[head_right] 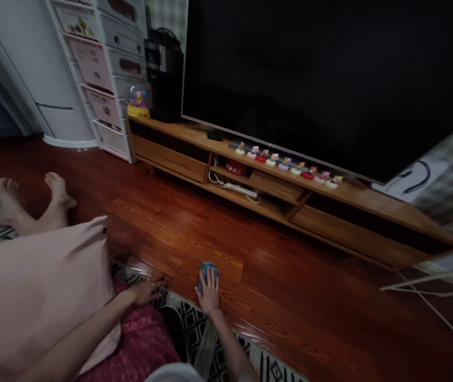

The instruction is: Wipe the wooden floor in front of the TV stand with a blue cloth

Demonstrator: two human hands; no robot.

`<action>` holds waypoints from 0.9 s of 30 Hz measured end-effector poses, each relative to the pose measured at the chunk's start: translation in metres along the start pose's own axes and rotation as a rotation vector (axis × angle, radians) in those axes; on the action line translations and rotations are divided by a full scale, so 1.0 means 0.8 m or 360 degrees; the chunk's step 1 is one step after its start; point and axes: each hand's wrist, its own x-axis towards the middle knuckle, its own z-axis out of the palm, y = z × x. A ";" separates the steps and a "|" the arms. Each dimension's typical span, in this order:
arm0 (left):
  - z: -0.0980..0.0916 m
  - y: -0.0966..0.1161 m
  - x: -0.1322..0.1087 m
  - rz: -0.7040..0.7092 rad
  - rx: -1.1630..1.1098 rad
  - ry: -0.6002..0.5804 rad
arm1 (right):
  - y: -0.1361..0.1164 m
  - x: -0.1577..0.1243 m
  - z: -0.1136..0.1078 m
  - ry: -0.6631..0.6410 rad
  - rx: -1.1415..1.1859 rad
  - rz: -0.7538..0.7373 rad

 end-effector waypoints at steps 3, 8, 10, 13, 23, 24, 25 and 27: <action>0.002 0.000 0.000 -0.0021 0.0027 -0.0035 | -0.031 -0.038 0.013 0.0088 0.0088 -0.0158; 0.002 0.001 -0.001 -0.0043 0.0039 -0.0063 | -0.036 0.029 -0.010 0.0069 0.0089 -0.0143; 0.002 0.000 0.000 -0.0045 0.0032 -0.0055 | -0.030 0.082 -0.027 -0.0002 0.0050 -0.0045; 0.004 -0.001 0.002 -0.0054 0.0033 -0.0041 | -0.026 0.152 -0.048 -0.0144 0.0013 0.0180; 0.012 -0.004 0.009 -0.0083 -0.0016 -0.0029 | -0.036 0.088 -0.016 -0.0036 0.0032 -0.0195; 0.013 -0.004 0.009 -0.0086 -0.0022 -0.0029 | -0.037 0.064 -0.011 -0.0015 0.0045 -0.0277; 0.014 -0.004 0.009 -0.0082 -0.0034 -0.0022 | -0.038 0.040 -0.006 -0.0003 0.0059 -0.0344; 0.017 -0.007 0.010 -0.0063 -0.0073 -0.0002 | -0.041 -0.001 -0.001 -0.0001 0.0088 -0.0425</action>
